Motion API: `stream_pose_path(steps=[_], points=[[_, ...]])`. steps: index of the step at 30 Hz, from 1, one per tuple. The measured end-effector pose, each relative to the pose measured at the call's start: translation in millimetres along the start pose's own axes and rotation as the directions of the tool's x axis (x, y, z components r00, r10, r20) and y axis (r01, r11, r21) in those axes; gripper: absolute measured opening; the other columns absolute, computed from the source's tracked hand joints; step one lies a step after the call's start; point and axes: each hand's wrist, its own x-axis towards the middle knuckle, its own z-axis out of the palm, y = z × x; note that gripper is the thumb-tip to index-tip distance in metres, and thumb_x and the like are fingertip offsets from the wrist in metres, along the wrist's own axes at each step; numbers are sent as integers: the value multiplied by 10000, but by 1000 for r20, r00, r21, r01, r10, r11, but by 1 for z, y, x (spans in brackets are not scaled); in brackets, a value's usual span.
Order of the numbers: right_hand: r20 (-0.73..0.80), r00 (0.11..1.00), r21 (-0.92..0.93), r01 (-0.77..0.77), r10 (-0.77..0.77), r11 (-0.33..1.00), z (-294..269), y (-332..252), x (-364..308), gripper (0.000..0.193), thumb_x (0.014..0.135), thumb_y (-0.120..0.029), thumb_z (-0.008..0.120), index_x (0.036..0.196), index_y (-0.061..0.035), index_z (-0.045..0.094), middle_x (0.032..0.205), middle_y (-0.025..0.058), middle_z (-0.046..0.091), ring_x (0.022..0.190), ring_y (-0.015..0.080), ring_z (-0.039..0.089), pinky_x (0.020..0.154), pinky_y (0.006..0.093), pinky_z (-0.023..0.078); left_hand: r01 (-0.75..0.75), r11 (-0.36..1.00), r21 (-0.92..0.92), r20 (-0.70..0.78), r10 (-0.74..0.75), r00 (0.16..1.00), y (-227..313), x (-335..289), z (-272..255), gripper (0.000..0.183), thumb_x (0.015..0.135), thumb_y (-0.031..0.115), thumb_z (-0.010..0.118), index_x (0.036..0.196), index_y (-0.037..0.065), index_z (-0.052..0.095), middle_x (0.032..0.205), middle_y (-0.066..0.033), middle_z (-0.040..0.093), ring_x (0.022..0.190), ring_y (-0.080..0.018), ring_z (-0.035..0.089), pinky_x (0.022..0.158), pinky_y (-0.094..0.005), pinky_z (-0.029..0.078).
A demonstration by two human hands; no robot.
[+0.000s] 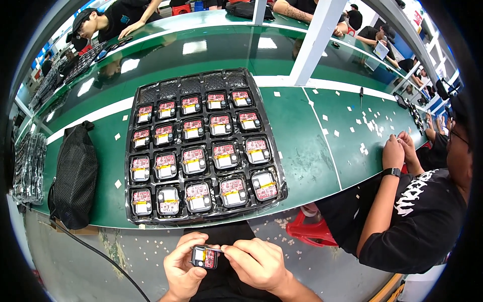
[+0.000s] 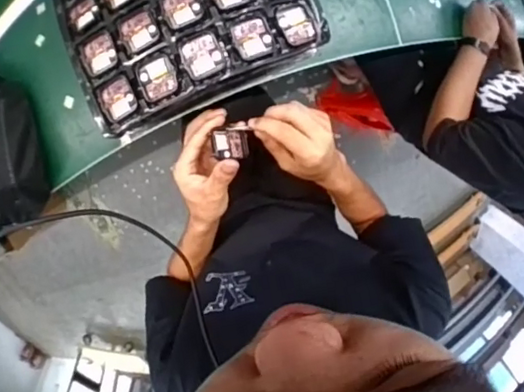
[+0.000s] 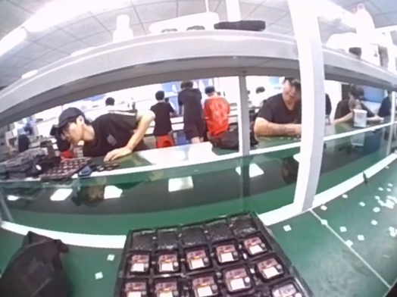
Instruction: Assembling electronic components, likely smartwatch screens, on a factory production line.
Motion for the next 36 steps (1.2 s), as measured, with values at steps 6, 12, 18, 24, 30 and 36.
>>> stream_pose_path(steps=[6, 12, 18, 24, 30, 36], points=[[-19, 1000, -53, 19, -20, 998, 4, -2, -2, 207, 774, -46, 835, 970, -62, 768, 822, 48, 657, 558, 182, 604, 495, 296, 464, 10, 1000, 20, -26, -9, 1000, 2, 0, 0, 714, 867, 385, 850, 1323, -106, 604, 1404, -182, 538, 1231, -256, 602, 1057, -375, 494], [-15, 1000, -3, 14, -14, 1000, 1, 0, -2, 200, 777, -40, 834, 964, -43, 763, 820, 52, 654, 552, 182, 604, 494, 294, 459, -53, 996, -75, 81, 59, 995, -9, 2, -13, 630, 866, 126, 848, 1382, -101, 566, 1444, -217, 482, 1230, -348, 635, 1043, -426, 544], [-9, 1000, 10, 17, -16, 1000, 4, 2, -3, 187, 786, -39, 828, 960, -30, 759, 812, 58, 653, 553, 187, 606, 495, 297, 458, -44, 995, -84, 91, 51, 994, -14, -1, -13, 637, 862, 117, 850, 1385, -107, 564, 1456, -218, 472, 1238, -335, 626, 1055, -418, 534], [-43, 999, -73, 13, -16, 997, 9, -5, -7, 176, 802, -49, 812, 968, -45, 756, 808, 49, 649, 548, 180, 596, 487, 297, 454, 8, 999, -34, 49, -6, 999, -11, -2, -13, 671, 822, 148, 886, 1366, -99, 581, 1408, -214, 506, 1199, -319, 641, 1039, -407, 543], [-11, 994, -103, 105, -107, 989, 4, -4, -1, 288, 713, -15, 796, 997, -38, 762, 848, 35, 663, 558, 153, 592, 484, 269, 473, 19, 999, 29, -23, -19, 1000, 13, -1, 0, 721, 846, 349, 870, 1325, -119, 602, 1419, -189, 528, 1220, -277, 627, 1046, -375, 510], [7, 989, -39, 149, -149, 988, -2, -8, 14, 239, 727, -1, 780, 965, -22, 763, 820, 32, 668, 559, 145, 603, 489, 271, 466, -46, 999, 26, 12, 46, 999, 21, -1, -10, 705, 827, 295, 889, 1331, -108, 603, 1393, -196, 534, 1176, -319, 666, 1013, -391, 539]])
